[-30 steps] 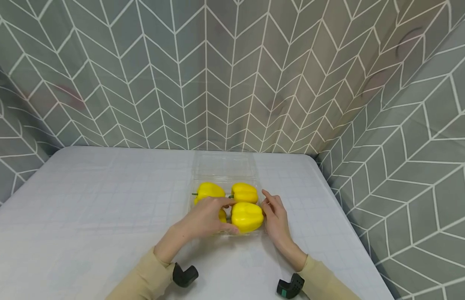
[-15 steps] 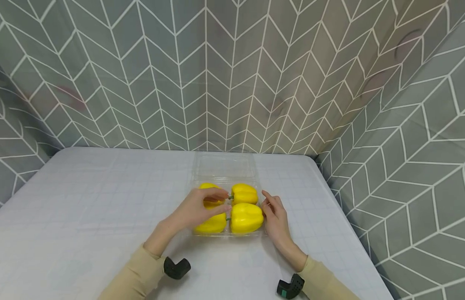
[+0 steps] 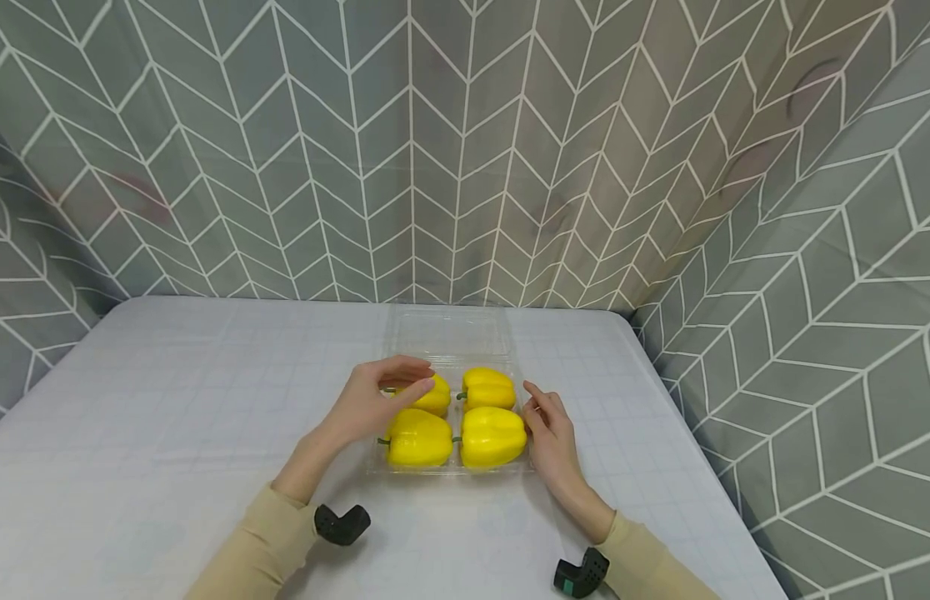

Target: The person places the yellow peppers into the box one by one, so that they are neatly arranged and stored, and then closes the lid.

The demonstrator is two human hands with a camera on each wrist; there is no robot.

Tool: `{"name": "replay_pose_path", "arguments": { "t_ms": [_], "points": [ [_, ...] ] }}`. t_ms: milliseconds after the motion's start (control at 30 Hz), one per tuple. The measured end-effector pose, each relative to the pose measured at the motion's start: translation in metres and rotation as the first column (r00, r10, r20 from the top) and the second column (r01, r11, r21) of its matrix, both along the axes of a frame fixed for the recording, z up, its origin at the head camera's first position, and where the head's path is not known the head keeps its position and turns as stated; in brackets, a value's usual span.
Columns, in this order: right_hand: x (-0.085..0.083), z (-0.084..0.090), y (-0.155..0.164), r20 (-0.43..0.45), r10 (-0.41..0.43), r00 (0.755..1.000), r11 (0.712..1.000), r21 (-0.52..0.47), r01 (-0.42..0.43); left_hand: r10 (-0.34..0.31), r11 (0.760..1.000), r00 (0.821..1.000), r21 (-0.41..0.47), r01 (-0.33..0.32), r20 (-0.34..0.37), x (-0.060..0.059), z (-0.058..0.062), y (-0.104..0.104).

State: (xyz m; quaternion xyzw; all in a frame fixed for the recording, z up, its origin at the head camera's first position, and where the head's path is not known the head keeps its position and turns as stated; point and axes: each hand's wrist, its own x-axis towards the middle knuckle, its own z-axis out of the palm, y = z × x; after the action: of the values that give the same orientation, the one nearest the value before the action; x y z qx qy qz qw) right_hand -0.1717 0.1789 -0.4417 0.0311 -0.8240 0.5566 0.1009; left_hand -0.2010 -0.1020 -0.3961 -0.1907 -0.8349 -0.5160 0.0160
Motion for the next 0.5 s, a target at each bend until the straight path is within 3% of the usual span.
{"name": "replay_pose_path", "arguments": {
  "t_ms": [333, 500],
  "points": [
    [0.001, 0.001, 0.000, -0.001, -0.010, 1.000, 1.000, 0.008, 0.010, 0.173, 0.979, 0.981, 0.121, -0.161, -0.091, -0.017, -0.014, -0.019],
    [0.000, 0.001, 0.000, -0.010, -0.012, 1.000, 1.000, 0.007, 0.012, 0.251, 0.954, 0.965, 0.188, -0.232, -0.079, -0.022, -0.023, -0.025]
  ]
}}
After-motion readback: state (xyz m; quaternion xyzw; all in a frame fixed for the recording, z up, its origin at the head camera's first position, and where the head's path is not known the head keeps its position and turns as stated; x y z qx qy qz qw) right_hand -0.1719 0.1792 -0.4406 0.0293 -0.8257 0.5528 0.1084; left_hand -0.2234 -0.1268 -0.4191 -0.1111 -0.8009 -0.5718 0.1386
